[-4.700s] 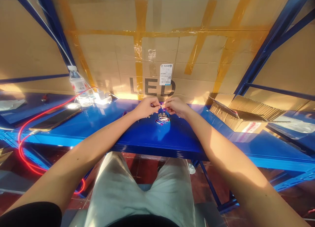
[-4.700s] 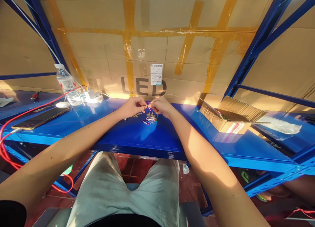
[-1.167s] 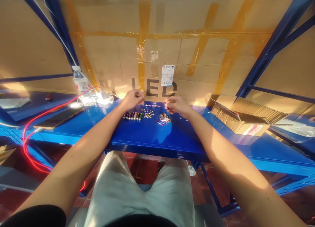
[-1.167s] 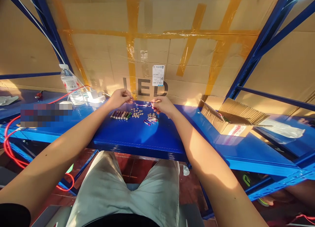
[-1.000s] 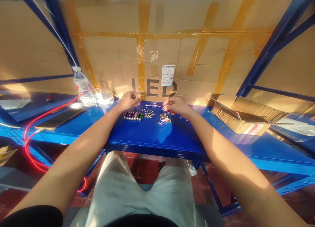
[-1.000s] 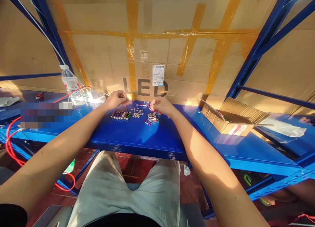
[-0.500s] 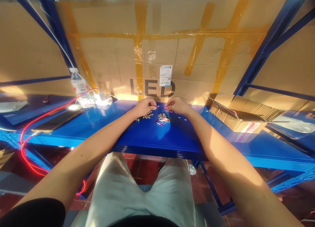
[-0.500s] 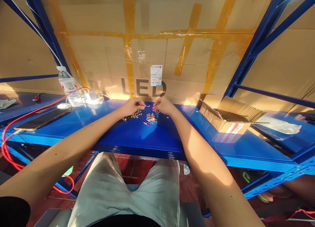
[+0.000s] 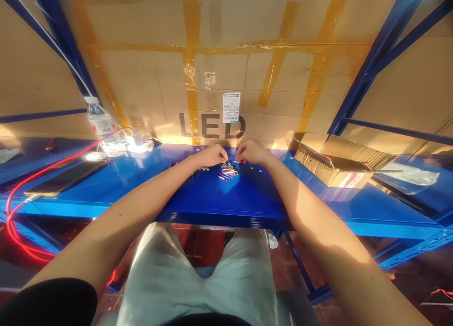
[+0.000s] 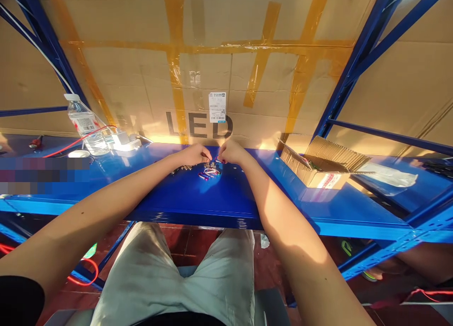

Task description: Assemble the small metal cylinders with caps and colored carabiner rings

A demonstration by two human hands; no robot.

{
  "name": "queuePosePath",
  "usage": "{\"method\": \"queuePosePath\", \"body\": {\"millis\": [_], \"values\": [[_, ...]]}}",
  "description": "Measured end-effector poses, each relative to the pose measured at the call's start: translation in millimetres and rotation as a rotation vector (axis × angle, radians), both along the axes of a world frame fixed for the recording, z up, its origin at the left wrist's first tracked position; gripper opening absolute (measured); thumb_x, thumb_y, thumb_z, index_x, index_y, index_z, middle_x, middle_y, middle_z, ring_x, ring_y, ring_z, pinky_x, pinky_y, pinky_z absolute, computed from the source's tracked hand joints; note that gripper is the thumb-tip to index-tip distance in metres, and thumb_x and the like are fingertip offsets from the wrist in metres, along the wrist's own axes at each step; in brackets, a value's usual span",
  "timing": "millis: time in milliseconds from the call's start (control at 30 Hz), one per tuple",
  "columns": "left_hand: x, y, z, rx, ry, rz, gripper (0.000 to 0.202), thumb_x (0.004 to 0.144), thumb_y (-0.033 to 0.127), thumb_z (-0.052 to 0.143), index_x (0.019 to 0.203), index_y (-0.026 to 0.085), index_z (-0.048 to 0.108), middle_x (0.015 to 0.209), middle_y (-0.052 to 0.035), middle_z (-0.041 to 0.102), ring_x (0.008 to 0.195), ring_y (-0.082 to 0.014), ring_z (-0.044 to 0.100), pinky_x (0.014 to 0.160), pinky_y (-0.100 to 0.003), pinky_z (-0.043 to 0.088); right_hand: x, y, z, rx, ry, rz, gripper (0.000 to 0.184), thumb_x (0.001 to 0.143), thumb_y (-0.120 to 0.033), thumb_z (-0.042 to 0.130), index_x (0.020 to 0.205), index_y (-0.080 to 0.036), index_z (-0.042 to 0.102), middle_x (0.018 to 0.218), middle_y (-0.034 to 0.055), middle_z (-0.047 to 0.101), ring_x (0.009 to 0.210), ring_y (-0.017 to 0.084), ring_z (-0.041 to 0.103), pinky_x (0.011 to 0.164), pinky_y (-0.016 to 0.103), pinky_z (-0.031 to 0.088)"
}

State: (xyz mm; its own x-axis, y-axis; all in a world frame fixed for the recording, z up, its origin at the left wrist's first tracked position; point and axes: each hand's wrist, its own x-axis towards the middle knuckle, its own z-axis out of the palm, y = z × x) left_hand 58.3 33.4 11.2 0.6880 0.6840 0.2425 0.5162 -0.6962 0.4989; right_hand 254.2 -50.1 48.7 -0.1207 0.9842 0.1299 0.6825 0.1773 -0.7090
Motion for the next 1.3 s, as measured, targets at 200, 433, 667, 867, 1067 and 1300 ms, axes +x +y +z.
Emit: {"method": "queuePosePath", "body": {"millis": [200, 433, 667, 867, 1067, 1300], "values": [[-1.1, -1.2, 0.5, -0.028, -0.019, 0.033, 0.024, 0.074, 0.013, 0.062, 0.087, 0.018, 0.082, 0.085, -0.0065, 0.080, 0.076, -0.0193, 0.069, 0.070, -0.030, 0.050, 2.9, -1.6, 1.7, -0.074, -0.064, 0.048, 0.025, 0.070, 0.002, 0.073, 0.054, -0.016, 0.067, 0.051, 0.0014, 0.062, 0.050, 0.011, 0.053, 0.045, 0.024, 0.036], [14.0, -6.9, 17.4, -0.024, 0.026, -0.068, 0.016, 0.073, 0.017, 0.065, 0.077, 0.019, 0.080, 0.084, -0.0049, 0.079, 0.078, -0.0200, 0.068, 0.073, -0.032, 0.048, 10.6, 2.4, 1.3, -0.020, -0.045, -0.029, 0.028, 0.065, 0.003, 0.078, 0.049, -0.016, 0.065, 0.047, 0.0014, 0.060, 0.051, 0.013, 0.055, 0.047, 0.023, 0.040], [35.4, 1.8, 21.4, -0.017, 0.177, -0.123, 0.008, 0.060, 0.016, 0.071, 0.064, 0.021, 0.076, 0.070, -0.0022, 0.076, 0.066, -0.0190, 0.065, 0.066, -0.030, 0.048, 10.4, -2.1, 4.2, -0.001, -0.071, -0.078, 0.030, 0.065, 0.007, 0.075, 0.048, -0.016, 0.065, 0.049, 0.0027, 0.062, 0.053, 0.014, 0.057, 0.051, 0.025, 0.044], [41.5, 10.4, 18.0, -0.010, 0.204, -0.119, 0.016, 0.059, 0.015, 0.062, 0.065, 0.021, 0.075, 0.064, -0.0001, 0.072, 0.059, -0.0159, 0.058, 0.059, -0.028, 0.045, 11.7, -1.3, 5.5, 0.014, -0.119, -0.079, 0.028, 0.064, 0.004, 0.079, 0.049, -0.016, 0.066, 0.047, 0.0022, 0.060, 0.051, 0.014, 0.055, 0.053, 0.026, 0.043], [43.5, 9.4, 16.7, 0.011, 0.170, -0.154, 0.030, 0.058, 0.011, 0.059, 0.077, 0.022, 0.080, 0.080, -0.0014, 0.079, 0.068, -0.0170, 0.064, 0.066, -0.027, 0.048, 11.2, -0.8, 4.4, 0.007, -0.096, -0.085, 0.030, 0.064, 0.007, 0.074, 0.046, -0.016, 0.065, 0.047, 0.0026, 0.061, 0.050, 0.013, 0.055, 0.050, 0.025, 0.041], [38.6, 5.0, 15.1, 0.034, 0.132, -0.139, 0.023, 0.061, 0.007, 0.062, 0.072, 0.020, 0.078, 0.077, -0.0019, 0.078, 0.071, -0.0184, 0.067, 0.069, -0.029, 0.048, 13.0, 2.1, 2.2, -0.023, -0.071, -0.070, 0.029, 0.065, 0.006, 0.072, 0.048, -0.016, 0.065, 0.046, 0.0027, 0.061, 0.047, 0.012, 0.052, 0.046, 0.024, 0.038]]}}
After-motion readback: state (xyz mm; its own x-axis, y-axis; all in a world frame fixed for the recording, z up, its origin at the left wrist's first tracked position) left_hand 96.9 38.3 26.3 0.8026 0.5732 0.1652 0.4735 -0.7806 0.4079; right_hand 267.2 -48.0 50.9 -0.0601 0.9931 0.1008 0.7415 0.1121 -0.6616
